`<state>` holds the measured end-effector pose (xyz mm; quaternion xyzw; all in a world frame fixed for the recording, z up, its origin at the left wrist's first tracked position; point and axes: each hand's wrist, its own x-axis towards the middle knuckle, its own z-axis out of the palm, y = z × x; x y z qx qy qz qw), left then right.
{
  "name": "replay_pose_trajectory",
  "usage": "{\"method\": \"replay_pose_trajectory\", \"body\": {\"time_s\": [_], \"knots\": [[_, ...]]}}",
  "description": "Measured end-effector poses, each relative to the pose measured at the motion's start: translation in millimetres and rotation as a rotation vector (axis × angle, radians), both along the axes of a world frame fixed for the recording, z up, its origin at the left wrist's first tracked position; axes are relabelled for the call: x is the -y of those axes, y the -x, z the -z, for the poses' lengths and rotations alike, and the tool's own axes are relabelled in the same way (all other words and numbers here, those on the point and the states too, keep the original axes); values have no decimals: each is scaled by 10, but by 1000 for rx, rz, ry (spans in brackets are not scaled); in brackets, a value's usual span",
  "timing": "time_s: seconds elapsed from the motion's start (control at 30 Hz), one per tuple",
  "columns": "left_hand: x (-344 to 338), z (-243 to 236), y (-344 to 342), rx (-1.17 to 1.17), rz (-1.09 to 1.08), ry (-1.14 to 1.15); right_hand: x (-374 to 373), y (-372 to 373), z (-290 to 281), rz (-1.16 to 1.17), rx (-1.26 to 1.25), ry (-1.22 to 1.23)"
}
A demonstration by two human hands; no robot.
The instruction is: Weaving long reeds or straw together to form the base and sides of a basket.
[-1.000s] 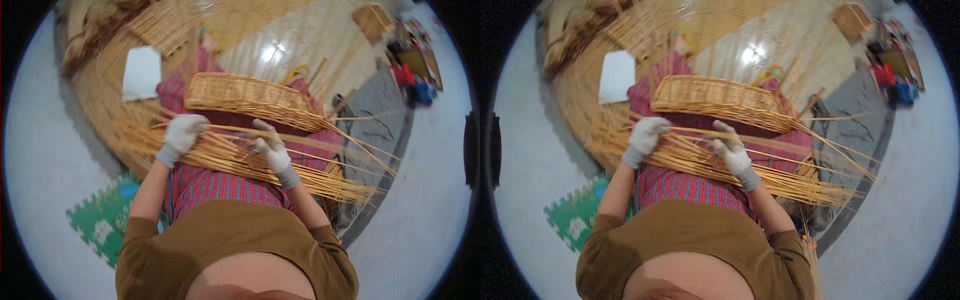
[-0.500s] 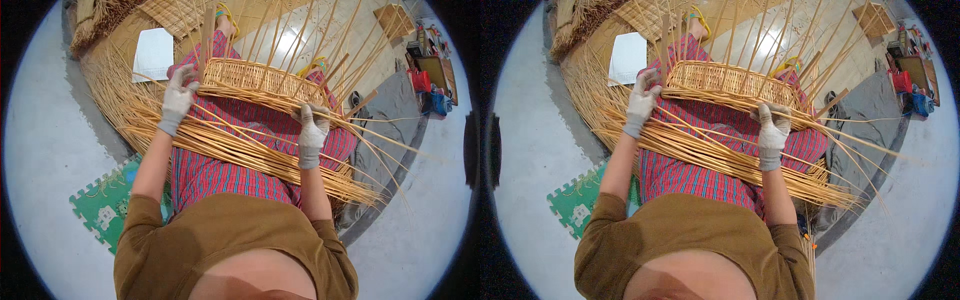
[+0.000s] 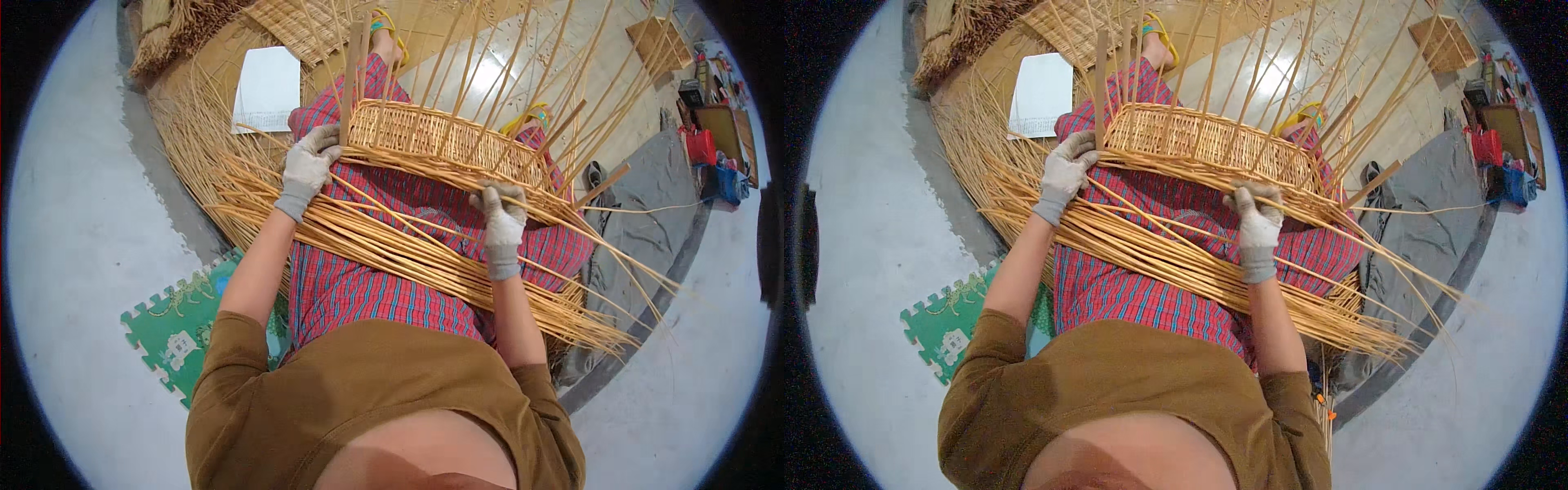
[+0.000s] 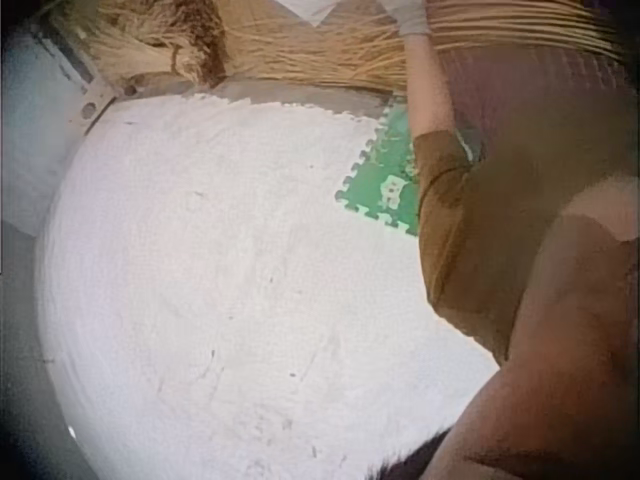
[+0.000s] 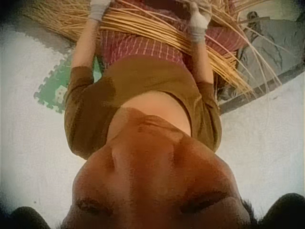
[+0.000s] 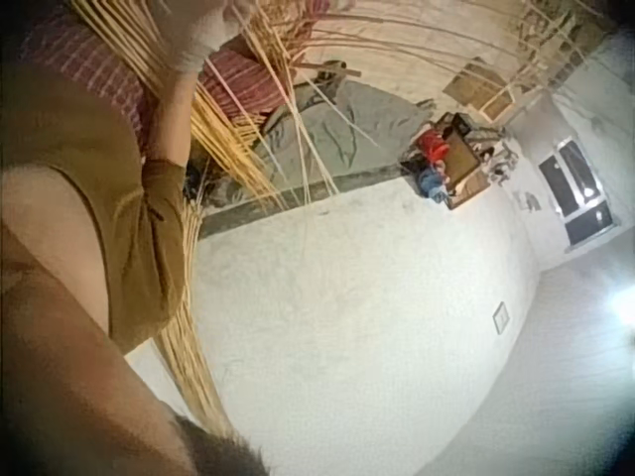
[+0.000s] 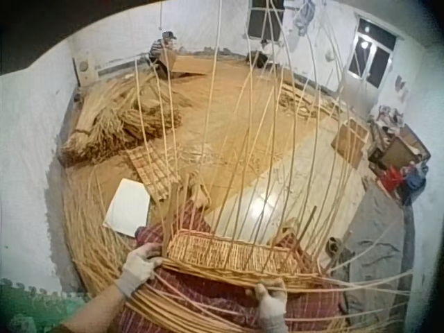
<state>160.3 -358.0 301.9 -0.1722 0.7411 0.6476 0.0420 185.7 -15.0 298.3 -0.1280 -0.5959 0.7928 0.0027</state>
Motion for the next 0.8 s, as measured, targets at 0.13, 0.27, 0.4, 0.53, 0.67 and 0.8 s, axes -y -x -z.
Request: {"method": "replay_pose_trajectory", "body": {"time_s": [0.13,0.27,0.4,0.53,0.67,0.8], "knots": [[23,15,-18,81,-31,-49,77,29,-95,-55,-5,-5],[26,21,-22,76,-25,-65,123,14,-115,-2,-20,29],[12,28,-20,84,-42,-92,106,58,-45,-28,36,79],[59,61,-38,84,32,-15,-24,185,-119,-140,62,-76],[242,355,-32,-274,244,265,-88,324,2,-260,129,-75],[-117,-56,-30,39,87,111,-169,471,96,-246,198,21]]}}
